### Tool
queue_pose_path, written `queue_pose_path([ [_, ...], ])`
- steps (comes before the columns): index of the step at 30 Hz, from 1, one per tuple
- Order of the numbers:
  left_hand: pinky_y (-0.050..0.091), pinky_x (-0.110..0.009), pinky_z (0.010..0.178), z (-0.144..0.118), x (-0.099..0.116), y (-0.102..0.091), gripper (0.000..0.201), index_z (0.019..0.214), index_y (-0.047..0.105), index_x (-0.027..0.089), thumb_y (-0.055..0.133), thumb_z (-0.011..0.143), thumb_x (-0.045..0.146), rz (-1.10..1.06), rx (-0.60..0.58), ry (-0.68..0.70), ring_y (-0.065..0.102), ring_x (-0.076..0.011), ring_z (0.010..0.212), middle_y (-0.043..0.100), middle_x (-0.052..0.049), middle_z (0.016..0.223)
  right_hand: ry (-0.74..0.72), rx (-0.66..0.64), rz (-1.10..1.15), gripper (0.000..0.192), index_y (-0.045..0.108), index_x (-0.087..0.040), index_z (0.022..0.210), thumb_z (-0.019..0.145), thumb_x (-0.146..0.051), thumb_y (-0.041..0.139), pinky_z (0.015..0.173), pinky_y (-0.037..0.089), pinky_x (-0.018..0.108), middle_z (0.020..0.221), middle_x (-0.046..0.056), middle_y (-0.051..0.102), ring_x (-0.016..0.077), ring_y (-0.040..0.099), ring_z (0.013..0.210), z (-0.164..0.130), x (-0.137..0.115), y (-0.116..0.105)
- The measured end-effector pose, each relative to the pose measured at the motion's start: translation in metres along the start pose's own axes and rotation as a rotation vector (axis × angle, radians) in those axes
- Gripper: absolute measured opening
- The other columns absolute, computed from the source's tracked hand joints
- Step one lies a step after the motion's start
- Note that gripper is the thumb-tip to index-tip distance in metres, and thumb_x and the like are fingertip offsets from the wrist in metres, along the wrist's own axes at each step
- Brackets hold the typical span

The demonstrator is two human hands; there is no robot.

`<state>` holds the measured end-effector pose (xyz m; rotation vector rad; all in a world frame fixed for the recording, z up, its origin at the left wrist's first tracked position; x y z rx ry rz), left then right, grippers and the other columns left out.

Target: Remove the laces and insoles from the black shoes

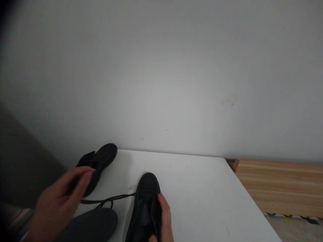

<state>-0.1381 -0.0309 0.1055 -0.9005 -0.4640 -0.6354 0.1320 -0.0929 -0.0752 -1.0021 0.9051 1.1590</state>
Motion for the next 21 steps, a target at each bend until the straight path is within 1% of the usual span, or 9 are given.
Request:
queue_pose_path([
  [2, 0.056, -0.029, 0.065, -0.005, 0.022, 0.027, 0.037, 0.111, 0.071, 0.025, 0.051, 0.096, 0.053, 0.035, -0.31, 0.087, 0.069, -0.0187, 0.067, 0.076, -0.004, 0.106, -0.012, 0.014, -0.003, 0.086, 0.027, -0.023, 0.154, 0.072, -0.017, 0.051, 0.122, 0.031, 0.045, 0.162, 0.009, 0.033, 0.0292, 0.031, 0.15, 0.0, 0.003, 0.0],
  [4, 0.058, -0.035, 0.084, -0.013, 0.03, 0.051, 0.039, 0.127, 0.065, 0.027, 0.053, 0.097, 0.048, 0.061, -0.565, 0.109, 0.075, -0.0251, 0.095, 0.072, -0.006, 0.127, -0.031, 0.027, -0.016, 0.084, 0.029, -0.024, 0.154, 0.074, -0.019, 0.053, 0.122, 0.031, 0.046, 0.161, 0.009, 0.035, 0.0298, 0.034, 0.149, -0.001, 0.007, 0.0],
  [6, 0.053, -0.041, 0.1, -0.021, 0.029, 0.069, 0.046, 0.138, 0.057, 0.025, 0.055, 0.097, 0.044, 0.098, -0.73, 0.085, 0.067, -0.0303, 0.12, 0.064, -0.009, 0.141, -0.027, 0.019, -0.022, 0.084, 0.028, -0.023, 0.155, 0.075, -0.02, 0.054, 0.121, 0.033, 0.046, 0.161, 0.01, 0.036, 0.0299, 0.035, 0.149, -0.001, 0.01, 0.001],
  [8, 0.049, -0.045, 0.105, -0.027, 0.024, 0.079, 0.05, 0.143, 0.053, 0.022, 0.055, 0.097, 0.042, 0.123, -0.832, 0.029, 0.063, -0.0319, 0.126, 0.063, -0.012, 0.142, -0.007, 0.01, -0.022, 0.084, 0.027, -0.022, 0.156, 0.076, -0.019, 0.054, 0.12, 0.035, 0.044, 0.161, 0.011, 0.036, 0.0292, 0.036, 0.149, -0.001, 0.013, 0.001],
  [11, 0.049, -0.043, 0.105, -0.031, 0.018, 0.084, 0.045, 0.14, 0.055, 0.022, 0.052, 0.099, 0.041, 0.076, -0.902, -0.019, 0.065, -0.0298, 0.122, 0.068, -0.011, 0.135, -0.017, 0.022, -0.033, 0.081, 0.026, -0.023, 0.155, 0.078, -0.018, 0.052, 0.121, 0.034, 0.045, 0.16, 0.011, 0.037, 0.0285, 0.036, 0.148, -0.001, 0.014, 0.001],
  [15, 0.046, -0.04, 0.106, -0.03, 0.015, 0.083, 0.041, 0.137, 0.055, 0.024, 0.049, 0.1, 0.04, -0.019, -0.907, 0.002, 0.063, -0.0281, 0.124, 0.063, -0.01, 0.139, -0.019, -0.002, -0.051, 0.085, 0.024, -0.022, 0.155, 0.076, -0.018, 0.054, 0.123, 0.03, 0.046, 0.162, 0.012, 0.034, 0.03, 0.033, 0.15, -0.001, 0.011, -0.001],
  [17, 0.044, -0.039, 0.107, -0.029, 0.014, 0.083, 0.038, 0.136, 0.055, 0.025, 0.05, 0.1, 0.037, -0.072, -0.924, -0.019, 0.062, -0.0265, 0.124, 0.064, -0.009, 0.137, -0.004, -0.015, -0.036, 0.085, 0.023, -0.022, 0.155, 0.076, -0.017, 0.055, 0.122, 0.03, 0.046, 0.161, 0.013, 0.034, 0.0309, 0.035, 0.149, -0.001, 0.01, -0.002],
  [19, 0.046, -0.036, 0.101, -0.028, 0.013, 0.082, 0.035, 0.133, 0.055, 0.027, 0.052, 0.098, 0.033, -0.125, -0.935, -0.044, 0.064, -0.0244, 0.117, 0.068, -0.007, 0.128, 0.004, 0.0, -0.026, 0.084, 0.025, -0.022, 0.154, 0.076, -0.017, 0.054, 0.122, 0.031, 0.047, 0.161, 0.013, 0.035, 0.0313, 0.036, 0.148, -0.001, 0.009, -0.002],
  [21, 0.048, -0.032, 0.09, -0.026, 0.014, 0.083, 0.029, 0.125, 0.057, 0.027, 0.052, 0.096, 0.028, -0.141, -0.94, -0.045, 0.067, -0.0224, 0.103, 0.071, -0.004, 0.113, 0.01, 0.026, -0.026, 0.082, 0.027, -0.024, 0.153, 0.076, -0.017, 0.054, 0.121, 0.032, 0.048, 0.16, 0.012, 0.036, 0.0313, 0.037, 0.148, -0.001, 0.008, -0.001],
])
Point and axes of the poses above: each hand's wrist, its own z-axis towards the middle knuckle, its own y-axis out of the palm, x = y × z, the point moved 2 cm from there along z, towards the middle knuckle
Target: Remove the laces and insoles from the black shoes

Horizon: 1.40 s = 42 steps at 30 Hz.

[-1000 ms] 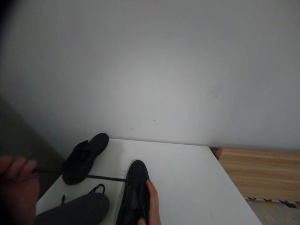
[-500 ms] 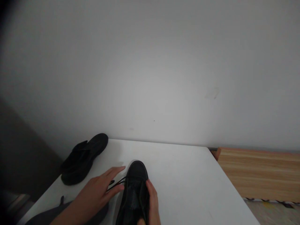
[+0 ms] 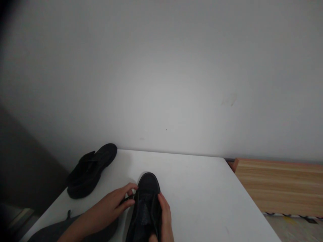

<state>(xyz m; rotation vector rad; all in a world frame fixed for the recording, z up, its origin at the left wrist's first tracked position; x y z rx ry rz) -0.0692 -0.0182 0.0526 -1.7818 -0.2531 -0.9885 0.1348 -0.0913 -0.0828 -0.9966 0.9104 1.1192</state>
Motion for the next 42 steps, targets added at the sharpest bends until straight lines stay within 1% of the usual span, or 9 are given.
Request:
queue_pose_path([
  [4, 0.046, -0.028, 0.079, 0.005, 0.0, 0.0, 0.012, 0.098, 0.059, 0.024, 0.05, 0.092, 0.02, 0.045, 0.022, 0.017, 0.064, -0.0198, 0.09, 0.069, -0.001, 0.097, 0.003, -0.01, 0.013, 0.083, 0.028, -0.024, 0.154, 0.076, -0.019, 0.056, 0.121, 0.033, 0.048, 0.161, 0.012, 0.036, 0.0328, 0.036, 0.148, 0.001, -0.001, -0.001],
  [8, 0.042, -0.027, 0.074, 0.011, -0.002, 0.003, 0.009, 0.089, 0.055, 0.023, 0.047, 0.088, 0.017, 0.077, 0.067, 0.018, 0.061, -0.0194, 0.085, 0.066, -0.001, 0.093, -0.011, -0.009, -0.013, 0.083, 0.028, -0.024, 0.155, 0.078, -0.021, 0.058, 0.121, 0.034, 0.045, 0.161, 0.011, 0.036, 0.0318, 0.035, 0.148, 0.001, -0.004, -0.002],
  [12, 0.039, -0.028, 0.072, 0.016, -0.001, 0.005, 0.011, 0.087, 0.052, 0.023, 0.049, 0.082, 0.014, 0.117, 0.079, 0.015, 0.06, -0.0199, 0.081, 0.064, 0.0, 0.087, -0.034, -0.007, -0.012, 0.08, 0.027, -0.023, 0.155, 0.079, -0.023, 0.054, 0.121, 0.034, 0.045, 0.161, 0.011, 0.036, 0.0306, 0.035, 0.149, 0.001, -0.004, 0.0],
  [18, 0.034, -0.028, 0.064, 0.017, 0.004, -0.001, 0.009, 0.085, 0.049, 0.023, 0.045, 0.085, 0.016, 0.114, 0.132, -0.016, 0.056, -0.0192, 0.067, 0.058, 0.002, 0.072, -0.055, 0.013, -0.035, 0.078, 0.029, -0.021, 0.154, 0.08, -0.024, 0.053, 0.12, 0.034, 0.043, 0.159, 0.011, 0.039, 0.0294, 0.037, 0.148, 0.001, -0.003, 0.001],
  [24, 0.043, -0.025, 0.069, 0.014, 0.015, -0.009, 0.014, 0.095, 0.058, 0.023, 0.044, 0.093, 0.023, -0.064, 0.176, 0.043, 0.061, -0.0175, 0.076, 0.065, 0.001, 0.082, -0.09, 0.019, -0.037, 0.075, 0.028, -0.022, 0.154, 0.083, -0.022, 0.05, 0.121, 0.033, 0.045, 0.16, 0.012, 0.037, 0.0297, 0.036, 0.148, 0.002, -0.002, 0.002],
  [28, 0.045, -0.026, 0.069, 0.014, 0.021, -0.015, 0.016, 0.088, 0.066, 0.021, 0.053, 0.092, 0.03, -0.233, 0.285, 0.072, 0.061, -0.0184, 0.076, 0.068, 0.0, 0.081, -0.088, 0.021, -0.033, 0.073, 0.029, -0.024, 0.154, 0.083, -0.021, 0.049, 0.12, 0.035, 0.046, 0.159, 0.011, 0.037, 0.0297, 0.036, 0.148, 0.002, -0.001, 0.002],
  [35, 0.039, -0.026, 0.058, 0.016, 0.018, -0.023, 0.022, 0.086, 0.067, 0.021, 0.056, 0.091, 0.039, -0.255, 0.459, 0.021, 0.053, -0.0166, 0.061, 0.06, 0.003, 0.066, -0.024, 0.009, -0.065, 0.078, 0.033, -0.023, 0.152, 0.077, -0.016, 0.054, 0.121, 0.033, 0.047, 0.159, 0.012, 0.039, 0.0304, 0.037, 0.147, 0.003, 0.003, -0.001],
  [39, 0.042, -0.026, 0.06, 0.015, 0.018, -0.023, 0.022, 0.087, 0.069, 0.021, 0.057, 0.09, 0.04, -0.269, 0.531, 0.02, 0.058, -0.0175, 0.064, 0.068, 0.0, 0.074, -0.051, 0.006, -0.063, 0.081, 0.03, -0.021, 0.153, 0.075, -0.016, 0.053, 0.121, 0.032, 0.048, 0.159, 0.013, 0.037, 0.0309, 0.036, 0.148, 0.003, -0.001, -0.002],
  [42, 0.043, -0.027, 0.061, 0.018, 0.022, -0.022, 0.022, 0.087, 0.07, 0.021, 0.057, 0.09, 0.039, -0.278, 0.564, 0.035, 0.06, -0.0182, 0.066, 0.071, -0.001, 0.077, -0.058, -0.001, -0.061, 0.084, 0.034, -0.022, 0.152, 0.072, -0.018, 0.057, 0.122, 0.03, 0.049, 0.16, 0.012, 0.036, 0.0333, 0.034, 0.148, 0.002, -0.004, -0.003],
])
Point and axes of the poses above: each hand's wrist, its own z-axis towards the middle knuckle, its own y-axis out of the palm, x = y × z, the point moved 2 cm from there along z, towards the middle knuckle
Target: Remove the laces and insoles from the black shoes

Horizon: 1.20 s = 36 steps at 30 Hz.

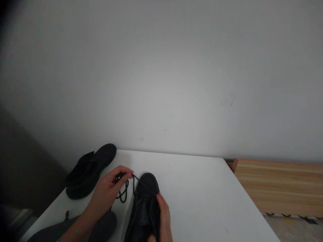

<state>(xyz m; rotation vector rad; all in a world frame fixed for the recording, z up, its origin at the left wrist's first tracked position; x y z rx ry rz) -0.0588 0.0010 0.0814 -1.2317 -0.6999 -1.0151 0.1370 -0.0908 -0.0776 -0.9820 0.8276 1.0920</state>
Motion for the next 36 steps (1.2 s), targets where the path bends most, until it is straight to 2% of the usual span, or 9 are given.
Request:
queue_pose_path([
  [4, 0.046, -0.028, 0.067, 0.006, 0.006, 0.007, 0.02, 0.088, 0.072, 0.022, 0.057, 0.09, 0.035, -0.017, 0.018, 0.045, 0.064, -0.0193, 0.072, 0.073, -0.001, 0.081, 0.037, -0.012, -0.015, 0.086, 0.036, -0.027, 0.151, 0.07, -0.018, 0.062, 0.122, 0.032, 0.05, 0.159, 0.009, 0.039, 0.034, 0.035, 0.148, -0.001, 0.0, -0.001],
  [7, 0.046, -0.028, 0.071, 0.009, 0.008, 0.01, 0.018, 0.088, 0.072, 0.022, 0.057, 0.09, 0.032, -0.024, 0.024, 0.072, 0.064, -0.0193, 0.075, 0.073, -0.001, 0.082, -0.004, 0.003, -0.016, 0.082, 0.035, -0.024, 0.152, 0.074, -0.023, 0.06, 0.121, 0.033, 0.049, 0.159, 0.011, 0.039, 0.034, 0.036, 0.148, 0.0, 0.002, 0.001],
  [12, 0.044, -0.027, 0.066, 0.007, 0.006, 0.004, 0.018, 0.087, 0.071, 0.021, 0.057, 0.091, 0.032, -0.025, 0.002, 0.078, 0.061, -0.0177, 0.07, 0.071, 0.0, 0.078, -0.05, 0.017, -0.038, 0.08, 0.031, -0.021, 0.153, 0.077, -0.028, 0.056, 0.12, 0.032, 0.049, 0.159, 0.013, 0.037, 0.0346, 0.036, 0.147, 0.001, 0.007, 0.006],
  [16, 0.043, -0.026, 0.064, 0.004, 0.008, -0.001, 0.016, 0.086, 0.071, 0.022, 0.059, 0.09, 0.031, -0.023, -0.059, 0.086, 0.061, -0.0174, 0.071, 0.071, 0.0, 0.08, -0.025, 0.022, 0.018, 0.063, 0.035, -0.025, 0.15, 0.09, -0.038, 0.05, 0.12, 0.033, 0.048, 0.157, 0.012, 0.041, 0.0327, 0.039, 0.145, 0.0, 0.008, 0.004],
  [19, 0.043, -0.026, 0.066, 0.002, 0.011, -0.002, 0.016, 0.085, 0.071, 0.022, 0.058, 0.092, 0.029, -0.019, -0.116, 0.097, 0.06, -0.017, 0.072, 0.07, 0.0, 0.081, 0.036, 0.021, 0.084, 0.054, 0.041, -0.028, 0.147, 0.097, -0.049, 0.046, 0.118, 0.036, 0.045, 0.153, 0.01, 0.047, 0.0309, 0.044, 0.143, 0.004, -0.004, -0.002],
  [24, 0.043, -0.027, 0.072, 0.0, 0.015, -0.003, 0.017, 0.084, 0.069, 0.022, 0.055, 0.094, 0.026, -0.023, -0.144, 0.167, 0.06, -0.018, 0.081, 0.066, -0.002, 0.088, 0.168, 0.046, 0.1, 0.044, 0.063, -0.029, 0.128, 0.098, -0.058, 0.048, 0.106, 0.047, 0.039, 0.135, 0.009, 0.062, 0.0285, 0.06, 0.123, 0.033, -0.037, -0.017],
  [28, 0.043, -0.026, 0.07, -0.002, 0.017, -0.008, 0.017, 0.085, 0.069, 0.022, 0.055, 0.094, 0.026, 0.0, -0.09, 0.164, 0.059, -0.0176, 0.082, 0.062, -0.003, 0.093, 0.271, 0.042, 0.118, 0.047, 0.076, -0.023, 0.104, 0.084, -0.065, 0.065, 0.087, 0.054, 0.038, 0.108, 0.011, 0.073, 0.0291, 0.068, 0.099, 0.058, -0.045, -0.027],
  [33, 0.044, -0.027, 0.073, -0.009, 0.006, -0.016, 0.019, 0.089, 0.066, 0.023, 0.052, 0.096, 0.033, 0.005, -0.108, 0.076, 0.059, -0.0178, 0.08, 0.065, 0.0, 0.084, 0.311, 0.076, 0.135, 0.039, 0.078, -0.021, 0.089, 0.082, -0.059, 0.07, 0.08, 0.052, 0.036, 0.089, 0.008, 0.075, 0.0273, 0.068, 0.086, 0.066, -0.041, -0.029],
  [36, 0.04, -0.025, 0.06, -0.015, -0.011, -0.019, 0.025, 0.091, 0.065, 0.022, 0.051, 0.097, 0.042, -0.033, -0.088, -0.016, 0.052, -0.0145, 0.064, 0.061, 0.002, 0.074, 0.323, 0.102, 0.147, 0.036, 0.077, -0.021, 0.087, 0.081, -0.056, 0.071, 0.078, 0.052, 0.034, 0.086, 0.007, 0.074, 0.0261, 0.067, 0.084, 0.064, -0.042, -0.029],
])
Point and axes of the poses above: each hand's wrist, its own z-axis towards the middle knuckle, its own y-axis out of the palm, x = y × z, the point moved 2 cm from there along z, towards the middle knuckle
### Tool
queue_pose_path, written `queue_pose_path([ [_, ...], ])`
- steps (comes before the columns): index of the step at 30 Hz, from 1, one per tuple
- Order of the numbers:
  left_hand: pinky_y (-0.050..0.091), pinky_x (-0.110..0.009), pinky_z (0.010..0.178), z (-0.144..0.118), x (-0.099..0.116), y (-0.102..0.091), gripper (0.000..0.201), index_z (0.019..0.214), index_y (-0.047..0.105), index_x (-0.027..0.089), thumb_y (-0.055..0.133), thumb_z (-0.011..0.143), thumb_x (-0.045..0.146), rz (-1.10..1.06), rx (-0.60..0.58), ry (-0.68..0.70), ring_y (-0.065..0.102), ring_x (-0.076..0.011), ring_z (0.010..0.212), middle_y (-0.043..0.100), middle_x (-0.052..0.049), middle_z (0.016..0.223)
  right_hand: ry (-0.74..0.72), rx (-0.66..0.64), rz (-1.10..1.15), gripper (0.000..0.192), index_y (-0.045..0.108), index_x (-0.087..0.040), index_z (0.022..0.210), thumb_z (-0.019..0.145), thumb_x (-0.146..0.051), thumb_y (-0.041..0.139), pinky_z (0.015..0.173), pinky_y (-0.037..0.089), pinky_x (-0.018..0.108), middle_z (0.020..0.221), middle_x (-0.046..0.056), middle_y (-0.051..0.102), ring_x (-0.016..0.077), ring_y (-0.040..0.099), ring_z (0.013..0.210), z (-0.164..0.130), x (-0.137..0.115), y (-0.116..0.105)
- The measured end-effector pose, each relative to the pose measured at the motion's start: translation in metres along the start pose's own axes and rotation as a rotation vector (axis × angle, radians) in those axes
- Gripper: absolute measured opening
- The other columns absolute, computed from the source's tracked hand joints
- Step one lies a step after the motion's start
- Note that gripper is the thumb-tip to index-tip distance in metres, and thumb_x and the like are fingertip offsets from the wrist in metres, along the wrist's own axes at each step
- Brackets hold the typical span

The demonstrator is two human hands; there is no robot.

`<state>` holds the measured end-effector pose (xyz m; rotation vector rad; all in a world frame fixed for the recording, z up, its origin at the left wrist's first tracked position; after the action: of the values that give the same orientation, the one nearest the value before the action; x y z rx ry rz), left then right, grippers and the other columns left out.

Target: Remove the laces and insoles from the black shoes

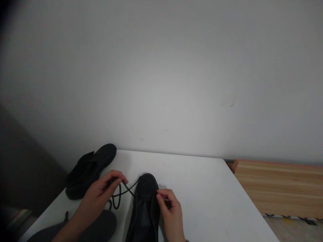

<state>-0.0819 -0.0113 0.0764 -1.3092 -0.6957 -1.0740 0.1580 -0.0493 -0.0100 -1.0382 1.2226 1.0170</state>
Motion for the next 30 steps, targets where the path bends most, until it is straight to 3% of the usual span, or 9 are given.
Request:
queue_pose_path([
  [3, 0.031, -0.02, 0.045, -0.005, -0.02, -0.002, 0.032, 0.093, 0.059, 0.022, 0.048, 0.097, 0.051, -0.168, 0.038, -0.101, 0.037, -0.0102, 0.049, 0.058, 0.004, 0.069, 0.01, 0.039, 0.014, 0.037, 0.075, -0.02, 0.085, 0.081, -0.057, 0.072, 0.074, 0.052, 0.033, 0.081, 0.006, 0.073, 0.0246, 0.066, 0.079, -0.002, 0.0, 0.0],
  [7, 0.035, -0.018, 0.041, -0.008, -0.036, -0.009, 0.035, 0.088, 0.052, 0.022, 0.057, 0.091, 0.056, -0.304, 0.159, -0.125, 0.038, -0.0071, 0.047, 0.068, -0.001, 0.086, 0.013, 0.086, 0.043, 0.042, 0.071, -0.02, 0.085, 0.081, -0.062, 0.069, 0.069, 0.053, 0.032, 0.077, 0.005, 0.071, 0.0229, 0.065, 0.073, -0.002, 0.004, -0.001],
  [13, 0.035, -0.017, 0.042, -0.01, -0.023, -0.019, 0.029, 0.095, 0.056, 0.024, 0.056, 0.094, 0.053, -0.287, 0.265, -0.076, 0.041, -0.0079, 0.048, 0.054, 0.006, 0.071, -0.032, 0.152, 0.067, 0.041, 0.067, -0.021, 0.087, 0.086, -0.062, 0.065, 0.069, 0.055, 0.03, 0.082, 0.005, 0.07, 0.0204, 0.064, 0.074, -0.002, -0.008, -0.007],
  [16, 0.044, -0.02, 0.053, -0.011, 0.001, -0.011, 0.024, 0.112, 0.06, 0.026, 0.057, 0.096, 0.044, -0.056, 0.158, 0.026, 0.052, -0.0123, 0.06, 0.054, 0.004, 0.076, -0.115, 0.137, 0.045, 0.029, 0.068, -0.023, 0.092, 0.09, -0.052, 0.066, 0.074, 0.054, 0.028, 0.085, 0.004, 0.069, 0.0193, 0.064, 0.079, -0.005, -0.027, -0.006],
  [20, 0.051, -0.026, 0.074, -0.01, 0.032, 0.012, 0.04, 0.132, 0.059, 0.034, 0.065, 0.093, 0.033, 0.177, -0.149, 0.239, 0.062, -0.0169, 0.082, 0.062, 0.0, 0.096, -0.432, -0.035, -0.053, 0.009, 0.069, -0.026, 0.097, 0.097, -0.024, 0.06, 0.078, 0.052, 0.025, 0.09, 0.002, 0.068, 0.0174, 0.065, 0.087, -0.013, -0.062, 0.003],
  [22, 0.05, -0.027, 0.08, -0.01, 0.041, 0.021, 0.034, 0.128, 0.063, 0.035, 0.062, 0.095, 0.027, 0.211, -0.251, 0.327, 0.063, -0.0174, 0.089, 0.062, -0.001, 0.101, -0.558, -0.146, -0.09, 0.017, 0.069, -0.028, 0.1, 0.096, -0.014, 0.059, 0.079, 0.052, 0.025, 0.092, 0.001, 0.067, 0.0168, 0.065, 0.089, -0.018, -0.076, 0.007],
  [24, 0.048, -0.025, 0.076, -0.01, 0.047, 0.024, 0.023, 0.113, 0.069, 0.03, 0.052, 0.099, 0.023, 0.203, -0.282, 0.367, 0.063, -0.0161, 0.085, 0.061, -0.001, 0.096, -0.638, -0.215, -0.105, 0.024, 0.069, -0.029, 0.103, 0.093, -0.009, 0.06, 0.078, 0.053, 0.025, 0.093, 0.002, 0.068, 0.017, 0.065, 0.088, -0.023, -0.086, 0.01],
  [27, 0.046, -0.023, 0.069, -0.012, 0.05, 0.012, 0.026, 0.096, 0.066, 0.025, 0.041, 0.102, 0.02, 0.162, -0.198, 0.361, 0.061, -0.0148, 0.077, 0.06, -0.001, 0.087, -0.646, -0.226, -0.077, 0.027, 0.07, -0.029, 0.108, 0.095, -0.009, 0.058, 0.076, 0.053, 0.026, 0.092, 0.003, 0.069, 0.018, 0.066, 0.087, -0.026, -0.088, 0.01],
  [30, 0.046, -0.021, 0.066, -0.02, 0.043, -0.017, 0.023, 0.093, 0.061, 0.025, 0.04, 0.101, 0.021, 0.167, 0.015, 0.357, 0.058, -0.0147, 0.072, 0.059, 0.001, 0.082, -0.526, -0.109, 0.01, 0.018, 0.072, -0.029, 0.102, 0.1, -0.021, 0.056, 0.073, 0.052, 0.026, 0.088, 0.003, 0.067, 0.0183, 0.064, 0.083, -0.028, -0.08, 0.004],
])
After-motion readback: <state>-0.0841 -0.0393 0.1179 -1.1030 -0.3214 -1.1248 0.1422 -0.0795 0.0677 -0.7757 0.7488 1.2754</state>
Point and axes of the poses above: each hand's wrist, its own z-axis towards the middle knuckle, its own y-axis out of the palm, x = y × z, the point moved 2 cm from there along z, towards the middle knuckle
